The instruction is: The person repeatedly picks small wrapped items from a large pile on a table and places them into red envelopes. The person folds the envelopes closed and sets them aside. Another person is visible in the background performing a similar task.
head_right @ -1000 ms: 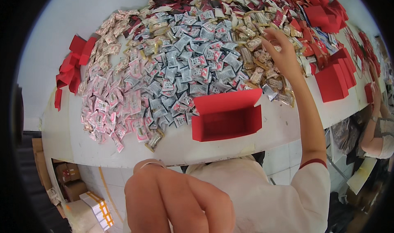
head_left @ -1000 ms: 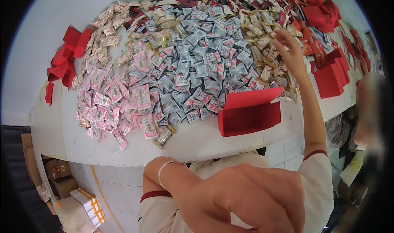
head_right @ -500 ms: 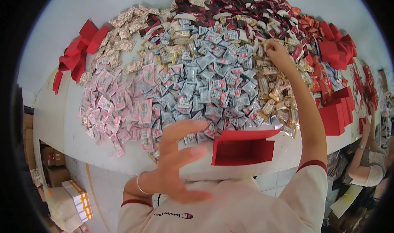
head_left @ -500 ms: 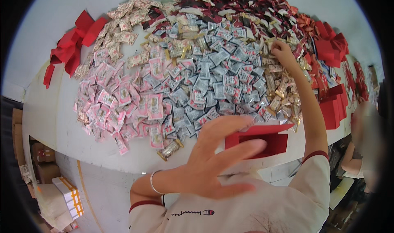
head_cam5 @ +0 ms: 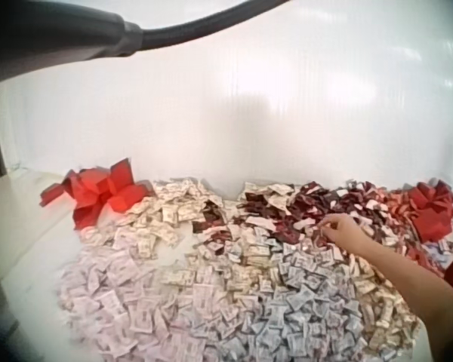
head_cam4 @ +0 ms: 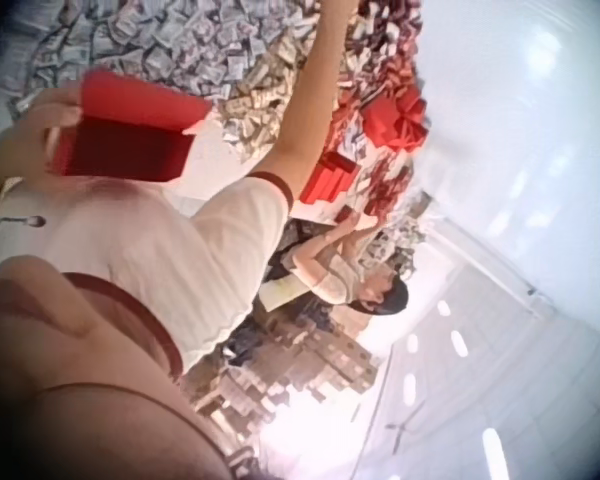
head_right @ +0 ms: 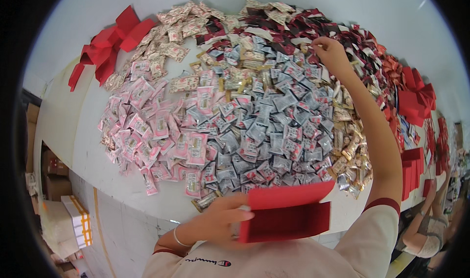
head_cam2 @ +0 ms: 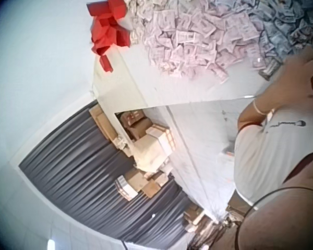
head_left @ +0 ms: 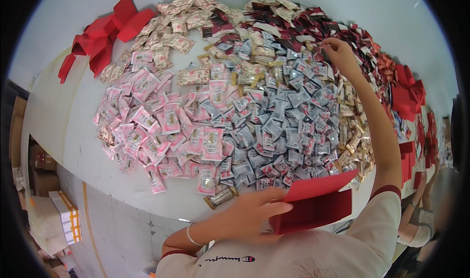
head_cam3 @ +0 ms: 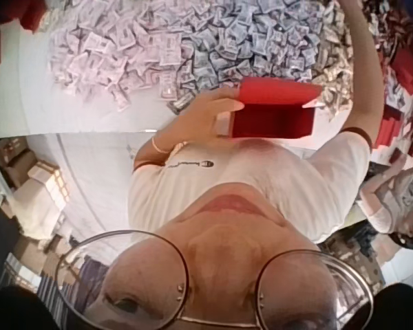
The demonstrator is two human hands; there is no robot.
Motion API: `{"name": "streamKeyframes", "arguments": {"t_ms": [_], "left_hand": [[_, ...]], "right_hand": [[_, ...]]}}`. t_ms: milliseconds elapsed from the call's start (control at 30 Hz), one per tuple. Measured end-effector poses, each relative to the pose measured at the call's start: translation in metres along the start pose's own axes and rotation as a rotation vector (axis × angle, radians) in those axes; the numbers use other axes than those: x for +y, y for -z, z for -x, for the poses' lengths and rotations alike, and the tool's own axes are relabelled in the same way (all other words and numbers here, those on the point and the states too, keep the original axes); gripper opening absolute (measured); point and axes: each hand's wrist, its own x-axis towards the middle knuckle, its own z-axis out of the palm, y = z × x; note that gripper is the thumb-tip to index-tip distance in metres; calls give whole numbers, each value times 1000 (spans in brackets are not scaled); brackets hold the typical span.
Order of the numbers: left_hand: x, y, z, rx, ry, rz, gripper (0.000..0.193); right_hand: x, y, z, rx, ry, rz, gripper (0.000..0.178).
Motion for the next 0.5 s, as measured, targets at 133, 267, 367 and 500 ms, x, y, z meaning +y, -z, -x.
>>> {"name": "streamKeyframes", "arguments": {"t_ms": [133,267,367,500], "left_hand": [[-18,10,19,254,-162,184,64],[-25,17,24,174,-177,234,60],[-14,31,27,116,-54,238,48],[-7,31,32,328,89,293,36]], "right_hand": [[-29,-61,-54,-80,268,76,19],[-90,-134,-101,-142,484,243,20],[-130,-197,-131,-173,541,278,29],[-149,-265,-163,-185,447,412,35]]}}
